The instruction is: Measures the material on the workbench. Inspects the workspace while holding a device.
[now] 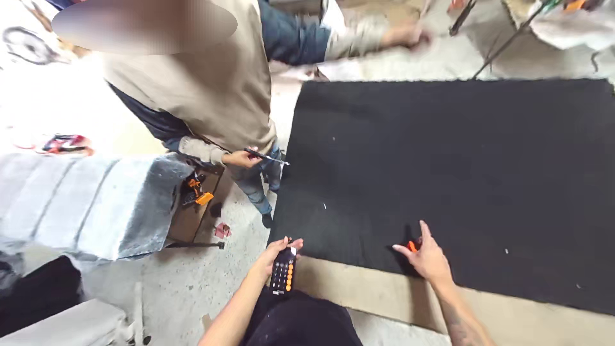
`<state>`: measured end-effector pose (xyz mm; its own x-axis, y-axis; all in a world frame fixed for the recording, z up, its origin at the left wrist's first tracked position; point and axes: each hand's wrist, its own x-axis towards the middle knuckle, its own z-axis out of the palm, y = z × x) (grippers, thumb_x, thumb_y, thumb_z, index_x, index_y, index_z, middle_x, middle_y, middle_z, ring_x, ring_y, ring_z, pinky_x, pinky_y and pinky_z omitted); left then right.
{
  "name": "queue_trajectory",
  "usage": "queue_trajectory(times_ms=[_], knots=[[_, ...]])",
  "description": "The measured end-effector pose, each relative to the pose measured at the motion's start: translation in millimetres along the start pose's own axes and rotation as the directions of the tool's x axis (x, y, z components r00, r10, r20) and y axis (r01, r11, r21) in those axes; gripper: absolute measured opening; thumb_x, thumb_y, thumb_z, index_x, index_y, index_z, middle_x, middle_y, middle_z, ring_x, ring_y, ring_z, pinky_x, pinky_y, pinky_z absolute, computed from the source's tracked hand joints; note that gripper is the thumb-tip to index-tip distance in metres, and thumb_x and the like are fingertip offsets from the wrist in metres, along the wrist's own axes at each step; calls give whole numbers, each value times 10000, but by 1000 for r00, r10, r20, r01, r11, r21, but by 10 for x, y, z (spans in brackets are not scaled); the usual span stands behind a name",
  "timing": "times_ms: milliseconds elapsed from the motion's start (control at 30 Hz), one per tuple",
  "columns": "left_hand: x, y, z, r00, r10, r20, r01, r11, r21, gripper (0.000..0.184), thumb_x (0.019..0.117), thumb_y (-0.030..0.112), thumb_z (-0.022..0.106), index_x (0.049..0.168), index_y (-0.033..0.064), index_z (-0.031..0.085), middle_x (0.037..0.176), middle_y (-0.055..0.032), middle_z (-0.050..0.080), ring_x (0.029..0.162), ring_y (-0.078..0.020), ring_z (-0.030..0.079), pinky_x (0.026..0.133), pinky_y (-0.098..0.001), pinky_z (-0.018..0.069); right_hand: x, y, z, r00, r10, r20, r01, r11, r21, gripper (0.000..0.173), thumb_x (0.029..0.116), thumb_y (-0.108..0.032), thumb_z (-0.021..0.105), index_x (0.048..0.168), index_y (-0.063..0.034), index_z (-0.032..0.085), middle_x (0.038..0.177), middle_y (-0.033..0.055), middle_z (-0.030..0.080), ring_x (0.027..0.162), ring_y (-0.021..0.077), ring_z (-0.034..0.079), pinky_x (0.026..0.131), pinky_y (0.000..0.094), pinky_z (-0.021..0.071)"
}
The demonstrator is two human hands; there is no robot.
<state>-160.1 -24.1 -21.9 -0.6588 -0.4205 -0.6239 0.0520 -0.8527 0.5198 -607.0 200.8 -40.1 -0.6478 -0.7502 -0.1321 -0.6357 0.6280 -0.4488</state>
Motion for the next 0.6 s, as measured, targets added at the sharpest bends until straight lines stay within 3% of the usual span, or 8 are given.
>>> queue_trajectory(times_ms=[100,200,267,367,433,500,567,600], knots=[[-371,43,-216,997,76,0,-76,994,-75,460,1132,300,308,1416,-3,508,1376,-181,650,1189,-277,685,973,-423,584,355,-319,273,938,-288,-191,276,957,-87,943,843,-604,755,1564,-103,410,1262,329,609,1092,543,625,855,711,505],[-821,-53,-499,991,108,-81,-120,980,-157,521,1139,330,268,1413,-23,537,1371,-189,653,1171,-272,695,962,-411,586,535,-353,736,912,-347,-221,321,936,-143,795,941,-632,597,1472,-47,510,1331,340,573,1210,551,569,944,718,460],[-1055,-82,-646,984,120,-135,-147,966,-213,535,1138,353,253,1415,-12,529,1370,-184,654,1146,-266,706,949,-405,589,614,-342,931,949,-262,-173,237,959,-153,776,967,-591,590,1504,-43,475,1357,368,544,1269,583,511,980,760,410],[-1497,-309,-891,959,181,-220,-248,910,-332,547,1132,381,287,1383,-27,552,1379,-216,639,1127,-291,713,913,-406,605,671,-393,1007,975,-168,-148,138,972,-192,895,939,-726,441,1557,-81,397,1378,354,533,1282,578,498,976,750,406],[-1786,-508,-1001,938,210,-275,-315,845,-431,554,1119,408,312,1361,-17,573,1361,-216,649,1087,-283,724,877,-397,619,648,-377,930,988,-147,-40,136,971,-196,975,865,-791,478,1567,-120,391,1411,345,513,1308,572,477,988,755,392],[-1989,-719,-1151,920,235,-313,-373,770,-517,570,1109,448,320,1400,22,561,1366,-176,654,1098,-248,721,896,-376,613,690,-423,740,992,-97,77,107,983,-148,997,861,-782,528,1600,-141,334,1481,346,453,1375,573,413,1039,785,329],[-2165,-962,-1266,886,242,-396,-434,733,-524,576,1100,500,319,1380,63,570,1351,-139,672,1117,-223,717,918,-367,605,683,-499,440,998,-57,31,57,998,-4,978,904,-702,569,1610,-83,296,1522,370,395,1413,584,358,1088,799,263],[-2213,-1043,-1312,864,235,-444,-456,739,-496,597,1100,514,292,1371,68,583,1314,-128,693,1100,-215,722,913,-368,607,703,-587,256,996,-47,-70,53,994,94,980,918,-663,580,1608,-39,271,1519,370,404,1402,557,396,1105,758,299]])
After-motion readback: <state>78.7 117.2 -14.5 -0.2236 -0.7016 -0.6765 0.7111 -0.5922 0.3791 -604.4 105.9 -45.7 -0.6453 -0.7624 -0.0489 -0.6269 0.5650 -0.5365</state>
